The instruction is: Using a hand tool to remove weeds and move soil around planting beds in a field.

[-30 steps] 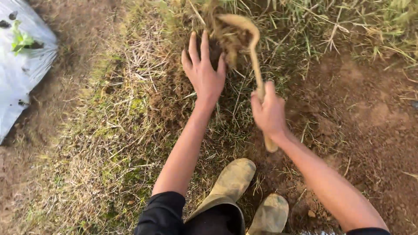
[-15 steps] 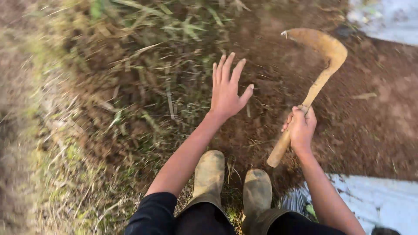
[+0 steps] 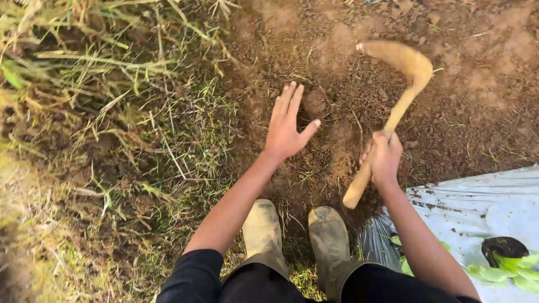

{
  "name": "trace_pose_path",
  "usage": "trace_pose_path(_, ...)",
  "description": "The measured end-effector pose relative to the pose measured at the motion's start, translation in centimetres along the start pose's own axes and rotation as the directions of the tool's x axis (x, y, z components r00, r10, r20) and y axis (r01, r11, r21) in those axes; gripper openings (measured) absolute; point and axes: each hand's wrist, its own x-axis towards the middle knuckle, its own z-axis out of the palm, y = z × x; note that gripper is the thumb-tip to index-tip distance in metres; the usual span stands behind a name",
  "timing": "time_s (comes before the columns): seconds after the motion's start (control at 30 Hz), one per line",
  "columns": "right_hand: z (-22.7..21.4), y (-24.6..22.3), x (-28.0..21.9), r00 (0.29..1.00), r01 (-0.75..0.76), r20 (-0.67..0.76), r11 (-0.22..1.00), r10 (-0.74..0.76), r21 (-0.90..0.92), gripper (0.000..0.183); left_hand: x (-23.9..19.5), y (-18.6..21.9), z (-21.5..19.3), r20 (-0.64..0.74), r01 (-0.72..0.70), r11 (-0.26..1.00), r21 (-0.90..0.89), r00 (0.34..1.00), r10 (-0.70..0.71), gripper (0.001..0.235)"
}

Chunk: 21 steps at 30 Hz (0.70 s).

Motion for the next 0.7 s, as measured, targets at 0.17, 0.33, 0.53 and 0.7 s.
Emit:
trace_pose_path(0.17, 5.6, -5.6, 4.8, 0.977, -0.028, 0.205, 0.993, 0.051, -0.113, 0.018, -4.0, 2.5, 0.5, 0.411, -0.281, 0.892, 0.354, 0.904, 0.121, 0.073)
trace_pose_path(0.33, 6.0, -6.4, 3.7, 0.91, 0.087, 0.395, 0.873, 0.125, -0.479, 0.035, -4.6, 2.5, -0.1, 0.615, -0.43, 0.748, 0.506, 0.787, 0.036, 0.064)
trace_pose_path(0.53, 2.0, -5.9, -1.0, 0.914, -0.011, 0.319, 0.803, 0.249, -0.595, 0.038, -3.5, 0.8, -0.3, 0.62, -0.385, 0.796, 0.468, 0.785, 0.015, 0.066)
trace_pose_path(0.7, -0.6, -6.4, 0.6, 0.971, 0.18, 0.216, 0.916, -0.105, -0.36, 0.024, -3.3, 1.6, -1.2, 0.528, -0.241, 0.849, 0.47, 0.848, -0.052, 0.077)
